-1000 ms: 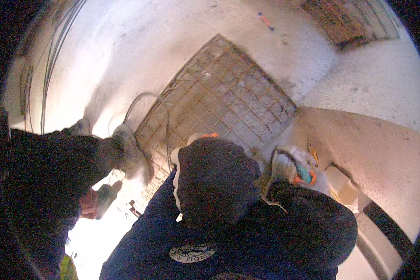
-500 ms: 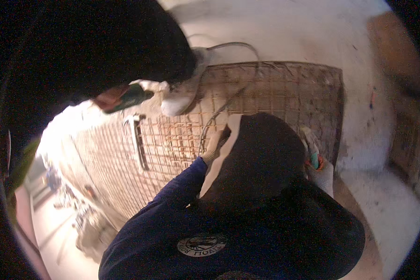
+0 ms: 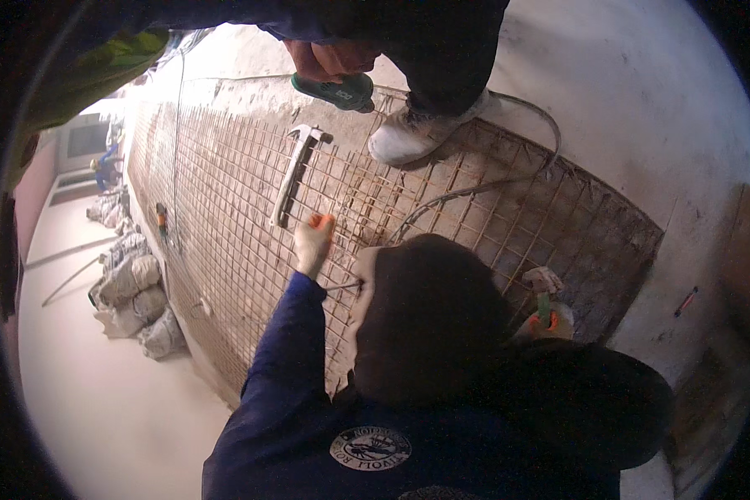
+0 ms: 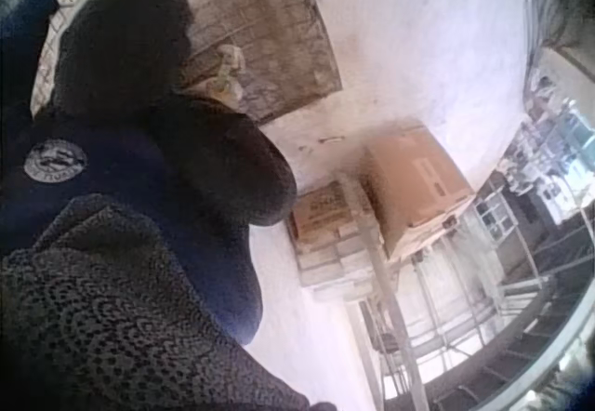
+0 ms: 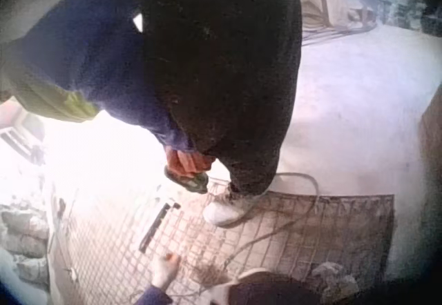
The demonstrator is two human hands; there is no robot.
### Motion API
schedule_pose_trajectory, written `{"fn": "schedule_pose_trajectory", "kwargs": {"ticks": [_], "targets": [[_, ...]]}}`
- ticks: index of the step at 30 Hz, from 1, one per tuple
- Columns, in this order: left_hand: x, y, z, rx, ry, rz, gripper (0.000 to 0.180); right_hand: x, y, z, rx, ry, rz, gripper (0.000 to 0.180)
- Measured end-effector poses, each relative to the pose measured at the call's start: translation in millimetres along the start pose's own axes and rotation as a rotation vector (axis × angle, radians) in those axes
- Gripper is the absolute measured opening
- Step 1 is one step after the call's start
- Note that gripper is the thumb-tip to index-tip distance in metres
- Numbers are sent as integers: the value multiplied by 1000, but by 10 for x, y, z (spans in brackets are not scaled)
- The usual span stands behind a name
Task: The person uses wire cutters to cut a metal wire mesh laid on the floor. Another person uses a power drill nearby. The person cuts multiple sections of the mesh and removes the cut pieces.
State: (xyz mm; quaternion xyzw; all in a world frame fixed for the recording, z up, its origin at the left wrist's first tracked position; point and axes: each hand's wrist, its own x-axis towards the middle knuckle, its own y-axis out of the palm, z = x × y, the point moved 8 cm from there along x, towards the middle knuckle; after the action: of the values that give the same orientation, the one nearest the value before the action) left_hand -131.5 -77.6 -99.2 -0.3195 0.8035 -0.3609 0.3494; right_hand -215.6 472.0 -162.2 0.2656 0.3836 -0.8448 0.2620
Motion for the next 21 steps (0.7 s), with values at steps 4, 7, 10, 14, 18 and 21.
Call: {"fn": "schedule_pose_trajectory", "kwargs": {"ticks": [4,7,10,14,18,21], "targets": [[1246,-425,-106,-207,222,-45,21,1,9,-52,-70,55,-31,32],[2207,-563,-193,-375,183,18,31,-111,50,-138,-59,151,-61,33],[2888,-707,-490,478,455,-208,24,-247,86,-278,-56,259,-85,34],[3659,-451,-485,629,513,-172,27,-385,93,-414,-86,376,-80,35],[4151,-105,-367,247,383,122,26,-534,-2,-425,-55,479,-50,37],[4161,158,-525,1191,629,119,34,-623,-75,-311,-58,472,-83,37]]}}
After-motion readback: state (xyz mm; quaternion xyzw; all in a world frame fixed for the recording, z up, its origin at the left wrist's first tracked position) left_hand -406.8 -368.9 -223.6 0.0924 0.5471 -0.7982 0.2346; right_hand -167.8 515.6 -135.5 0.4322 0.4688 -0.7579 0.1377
